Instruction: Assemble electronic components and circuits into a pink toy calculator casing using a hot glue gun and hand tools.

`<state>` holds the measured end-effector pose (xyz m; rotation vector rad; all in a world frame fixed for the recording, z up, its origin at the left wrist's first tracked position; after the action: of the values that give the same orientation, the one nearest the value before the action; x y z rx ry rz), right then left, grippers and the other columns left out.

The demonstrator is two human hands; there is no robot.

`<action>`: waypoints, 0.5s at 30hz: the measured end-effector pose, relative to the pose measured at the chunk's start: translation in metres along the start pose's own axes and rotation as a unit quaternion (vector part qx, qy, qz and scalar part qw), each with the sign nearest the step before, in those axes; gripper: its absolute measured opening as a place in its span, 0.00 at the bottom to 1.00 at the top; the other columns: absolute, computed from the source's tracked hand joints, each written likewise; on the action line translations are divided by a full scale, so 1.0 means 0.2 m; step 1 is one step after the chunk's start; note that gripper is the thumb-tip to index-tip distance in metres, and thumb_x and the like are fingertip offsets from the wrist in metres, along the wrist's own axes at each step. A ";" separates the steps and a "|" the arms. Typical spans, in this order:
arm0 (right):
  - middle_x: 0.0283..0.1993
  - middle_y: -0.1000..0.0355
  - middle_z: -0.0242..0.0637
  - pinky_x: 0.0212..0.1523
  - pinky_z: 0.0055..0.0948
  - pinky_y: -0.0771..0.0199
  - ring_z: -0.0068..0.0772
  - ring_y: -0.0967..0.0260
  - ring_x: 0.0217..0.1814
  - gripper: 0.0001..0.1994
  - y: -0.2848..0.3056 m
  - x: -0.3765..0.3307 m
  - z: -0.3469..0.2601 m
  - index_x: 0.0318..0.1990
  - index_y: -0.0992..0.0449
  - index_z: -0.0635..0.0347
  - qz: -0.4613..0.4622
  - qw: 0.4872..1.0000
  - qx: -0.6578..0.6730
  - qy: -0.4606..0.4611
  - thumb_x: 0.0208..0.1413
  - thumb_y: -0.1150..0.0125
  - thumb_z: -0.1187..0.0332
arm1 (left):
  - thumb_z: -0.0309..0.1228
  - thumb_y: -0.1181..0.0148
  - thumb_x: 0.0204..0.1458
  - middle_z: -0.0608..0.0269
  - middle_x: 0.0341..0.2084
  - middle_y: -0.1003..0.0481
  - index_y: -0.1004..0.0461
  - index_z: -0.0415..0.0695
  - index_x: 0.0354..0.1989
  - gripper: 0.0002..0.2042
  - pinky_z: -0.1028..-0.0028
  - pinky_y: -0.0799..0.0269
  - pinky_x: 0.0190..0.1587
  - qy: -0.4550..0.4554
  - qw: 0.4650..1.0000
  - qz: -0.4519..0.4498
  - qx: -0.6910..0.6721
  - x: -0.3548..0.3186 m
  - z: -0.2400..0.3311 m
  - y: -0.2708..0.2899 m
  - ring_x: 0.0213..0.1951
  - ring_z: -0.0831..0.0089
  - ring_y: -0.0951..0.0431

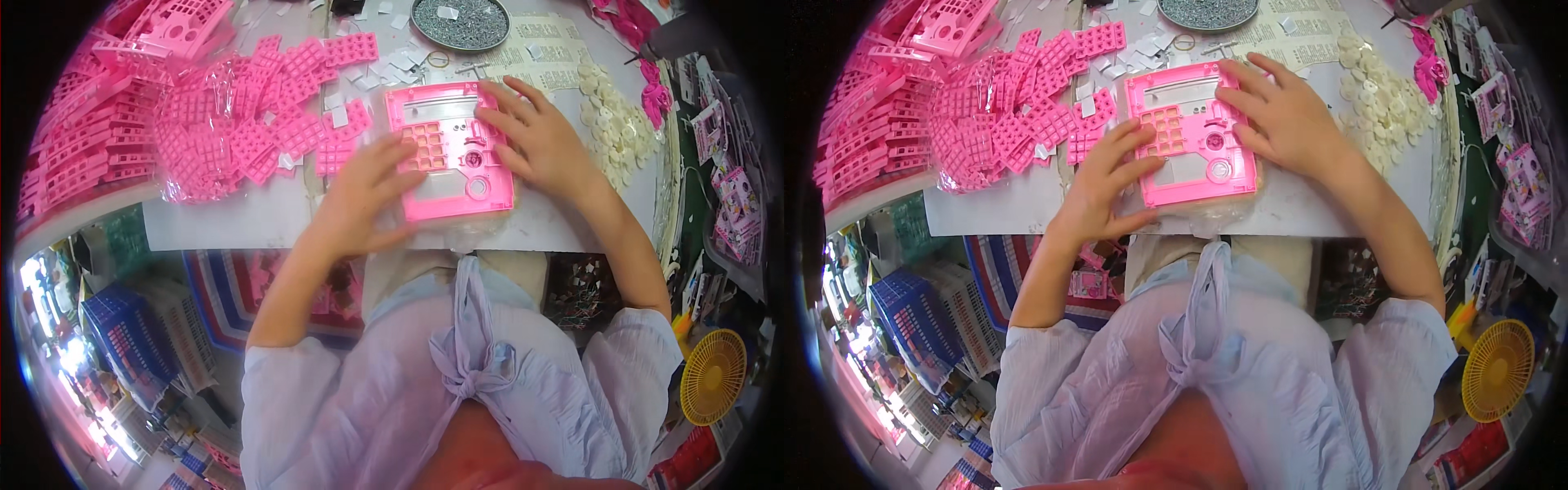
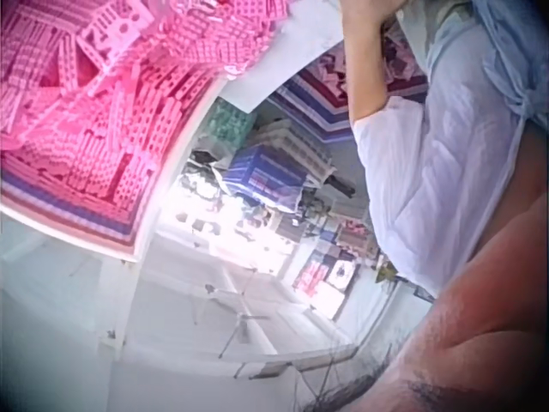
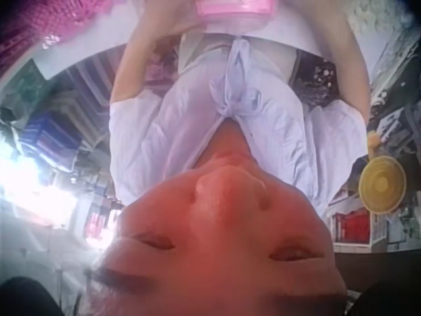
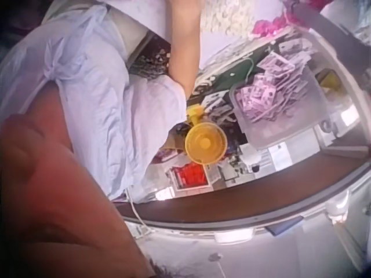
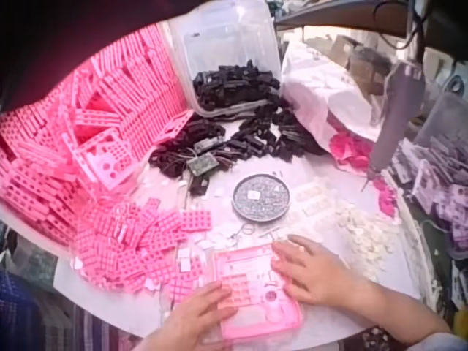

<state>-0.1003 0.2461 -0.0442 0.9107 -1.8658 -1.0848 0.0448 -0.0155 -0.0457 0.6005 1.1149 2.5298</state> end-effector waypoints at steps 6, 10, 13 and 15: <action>0.71 0.39 0.42 0.67 0.44 0.35 0.53 0.39 0.66 0.24 -0.03 -0.01 -0.05 0.61 0.29 0.60 -0.020 0.999 -0.020 -0.039 0.55 0.41 0.66 | 0.32 0.29 0.41 0.47 0.59 0.32 0.29 0.42 0.58 0.31 0.54 0.37 0.63 0.044 0.990 0.130 0.026 -0.03 0.05 0.00 0.62 0.47 0.33; 0.71 0.39 0.44 0.68 0.43 0.37 0.52 0.40 0.68 0.24 -0.03 0.02 -0.08 0.61 0.29 0.60 -0.034 0.996 0.042 -0.065 0.55 0.40 0.68 | 0.20 0.38 0.47 0.48 0.53 0.31 0.33 0.35 0.56 0.25 0.64 0.32 0.53 0.132 0.953 0.267 -0.053 -0.15 0.02 -0.05 0.51 0.59 0.29; 0.70 0.38 0.44 0.69 0.45 0.40 0.52 0.42 0.70 0.25 0.03 0.04 -0.09 0.60 0.27 0.60 -0.014 0.998 0.022 -0.056 0.53 0.37 0.68 | 0.13 0.48 0.49 0.49 0.52 0.32 0.34 0.34 0.56 0.23 0.71 0.32 0.48 0.148 0.925 0.334 -0.106 -0.26 -0.03 -0.07 0.47 0.67 0.30; 0.70 0.37 0.44 0.70 0.49 0.44 0.53 0.44 0.73 0.26 0.06 0.07 -0.13 0.59 0.25 0.59 0.001 0.997 0.043 -0.056 0.50 0.33 0.68 | 0.11 0.52 0.49 0.50 0.51 0.31 0.34 0.34 0.55 0.21 0.73 0.32 0.46 0.143 0.908 0.377 -0.116 -0.30 -0.03 -0.08 0.45 0.69 0.29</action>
<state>-0.0854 0.2303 -0.0209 0.9121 -2.0188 -1.0802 0.0948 -0.0358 -0.0764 0.7086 0.7143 3.4476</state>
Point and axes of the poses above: each hand's wrist, its own x-axis towards the middle knuckle, its own y-axis out of the back of the hand, z = x × y, the point moved 2 cm from there along x, towards the middle knuckle
